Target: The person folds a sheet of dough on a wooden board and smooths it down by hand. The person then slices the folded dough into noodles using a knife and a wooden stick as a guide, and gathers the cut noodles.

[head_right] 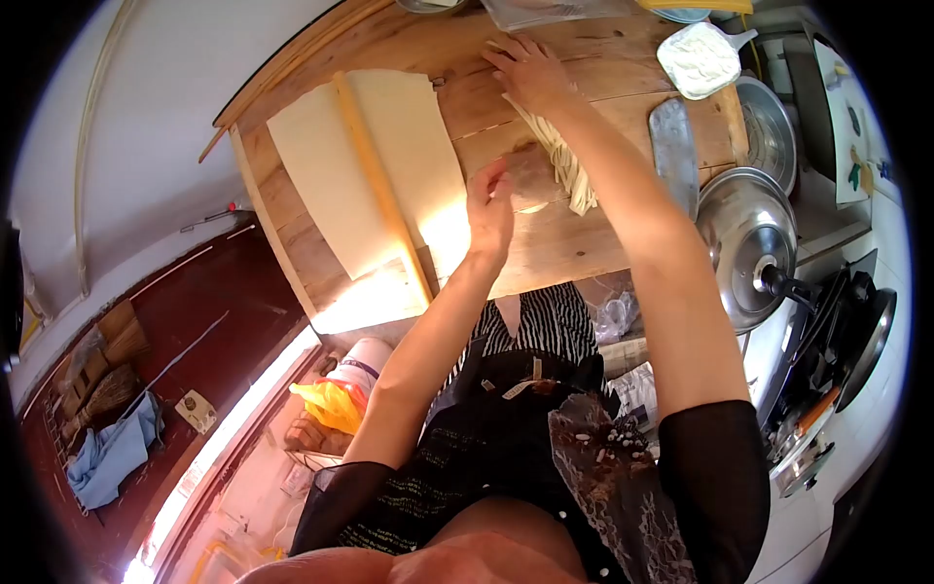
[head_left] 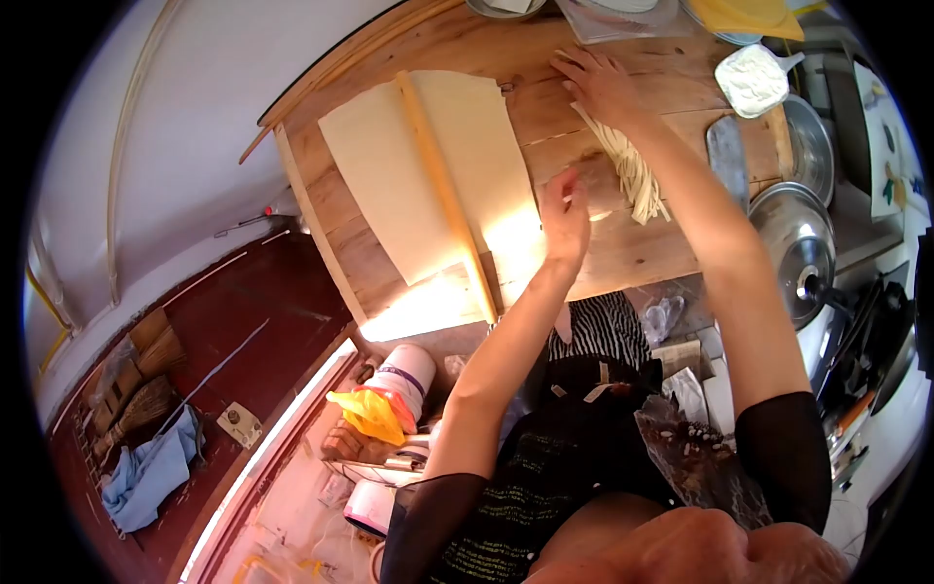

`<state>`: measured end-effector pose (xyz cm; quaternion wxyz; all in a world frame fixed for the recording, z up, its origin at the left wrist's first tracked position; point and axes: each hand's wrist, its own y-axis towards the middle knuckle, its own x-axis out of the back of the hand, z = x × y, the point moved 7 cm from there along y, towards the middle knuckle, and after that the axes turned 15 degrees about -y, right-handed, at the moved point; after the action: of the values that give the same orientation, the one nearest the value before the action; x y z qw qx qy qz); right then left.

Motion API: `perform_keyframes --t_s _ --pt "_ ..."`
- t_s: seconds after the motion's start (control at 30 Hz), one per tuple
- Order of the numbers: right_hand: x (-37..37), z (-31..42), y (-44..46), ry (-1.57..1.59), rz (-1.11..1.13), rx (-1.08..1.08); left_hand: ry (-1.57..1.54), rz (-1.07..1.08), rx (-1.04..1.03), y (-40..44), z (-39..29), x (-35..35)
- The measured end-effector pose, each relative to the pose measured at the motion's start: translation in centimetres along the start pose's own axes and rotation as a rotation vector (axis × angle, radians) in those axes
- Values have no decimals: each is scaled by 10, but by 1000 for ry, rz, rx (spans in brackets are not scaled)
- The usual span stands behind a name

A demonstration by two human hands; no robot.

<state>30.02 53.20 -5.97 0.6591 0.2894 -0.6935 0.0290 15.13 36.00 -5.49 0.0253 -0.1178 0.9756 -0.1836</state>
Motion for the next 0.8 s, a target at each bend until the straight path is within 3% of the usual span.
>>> perform_keyframes --t_s 0.1,0.2,0.27,0.33,0.4,0.47,0.57,0.7,0.77,0.8 --pt "18 -16 -11 36 9 -160 99 -125 -53 -1 -30 57" --pt "64 -3 -45 169 -68 -189 99 -347 -230 13 -21 144" --pt "66 15 -85 513 282 -444 58 -430 -256 24 -14 176" --pt "58 56 -138 724 537 -649 277 -531 -254 41 -1 201" --pt "77 118 -147 926 539 -541 329 -525 -202 69 24 240" --pt "84 184 -135 715 657 -458 364 -514 -151 84 19 264" --pt "81 255 -116 415 508 -322 194 -522 -71 106 -2 290" --pt "57 284 -98 388 716 -396 69 -421 57 151 16 313" --pt "53 276 -98 593 877 -547 -14 -379 122 163 12 315" --pt "66 258 -100 468 809 -564 1 -359 198 166 12 312"
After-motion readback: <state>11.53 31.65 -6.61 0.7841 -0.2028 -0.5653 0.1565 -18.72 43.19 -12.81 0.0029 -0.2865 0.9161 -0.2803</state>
